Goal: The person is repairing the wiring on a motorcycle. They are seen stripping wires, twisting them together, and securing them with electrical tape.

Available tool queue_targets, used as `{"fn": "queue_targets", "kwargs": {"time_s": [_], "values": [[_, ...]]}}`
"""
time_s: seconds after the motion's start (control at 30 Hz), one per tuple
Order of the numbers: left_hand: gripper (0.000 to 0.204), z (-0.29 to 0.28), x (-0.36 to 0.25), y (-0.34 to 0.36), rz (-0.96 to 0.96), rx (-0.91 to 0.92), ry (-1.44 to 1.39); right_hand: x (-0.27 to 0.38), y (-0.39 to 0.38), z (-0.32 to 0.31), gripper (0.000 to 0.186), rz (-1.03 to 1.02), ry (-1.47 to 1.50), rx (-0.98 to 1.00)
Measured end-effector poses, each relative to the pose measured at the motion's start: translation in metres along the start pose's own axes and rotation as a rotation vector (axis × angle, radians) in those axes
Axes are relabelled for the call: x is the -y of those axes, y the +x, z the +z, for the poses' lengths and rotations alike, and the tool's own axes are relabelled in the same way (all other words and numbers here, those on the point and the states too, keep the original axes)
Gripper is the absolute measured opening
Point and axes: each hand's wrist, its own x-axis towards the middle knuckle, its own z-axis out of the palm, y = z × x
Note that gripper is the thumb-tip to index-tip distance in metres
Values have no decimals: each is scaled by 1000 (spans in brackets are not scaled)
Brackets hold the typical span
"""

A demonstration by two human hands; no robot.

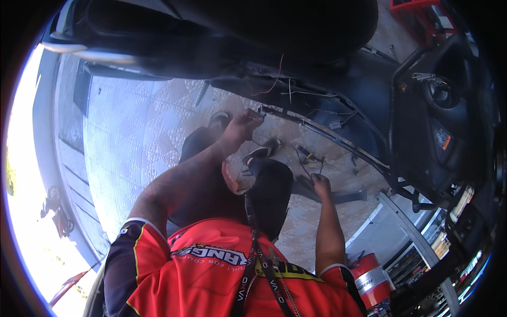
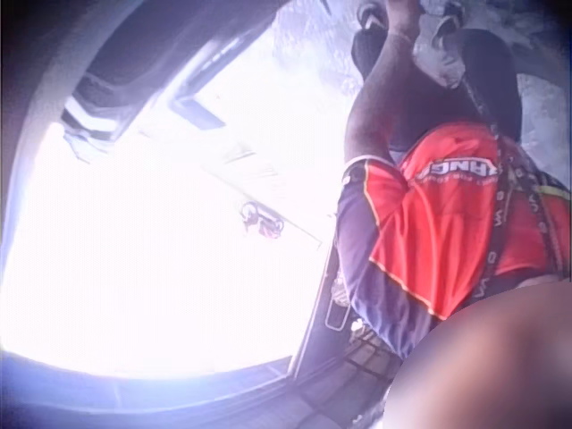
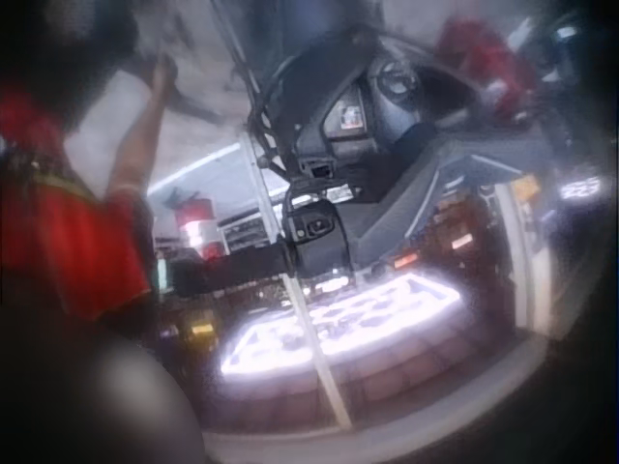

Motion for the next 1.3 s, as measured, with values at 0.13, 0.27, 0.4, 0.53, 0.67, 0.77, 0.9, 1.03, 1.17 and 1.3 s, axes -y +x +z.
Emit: {"fn": "queue_targets", "kwargs": {"time_s": [0.13, 0.27, 0.4, 0.53, 0.67, 0.77, 0.9, 1.03, 1.17, 1.3], "values": [[4, -25, 26, 40, 5, 33, 102, 3, 64, 61, 44, -33, -17, 42], [3, -54, 50, 73, 72, 74, 196, -2, 148, 128, 44, 123, 144, 173], [6, -85, 73, 104, 44, 84, 247, 0, 223, 174, 45, -7, -1, 100], [5, -101, 88, 123, -23, 55, 240, -3, 283, 205, 41, -41, 65, -16], [5, -98, 92, 128, 7, 145, 311, -34, 313, 250, 35, -194, 487, -269], [7, -94, 97, 128, -115, 128, 337, -78, 276, 322, 39, -575, -264, -906], [10, -93, 110, 137, -42, 139, 481, -118, 210, 423, 43, 57, -134, 167], [15, -99, 116, 145, 0, 152, 551, -132, 213, 448, 42, 218, 103, 81], [12, -98, 122, 155, -57, 121, 632, -135, 226, 432, 42, 226, 220, 1], [8, -92, 133, 164, -32, 211, 510, -136, 221, 410, 41, 189, 283, -53]]}}
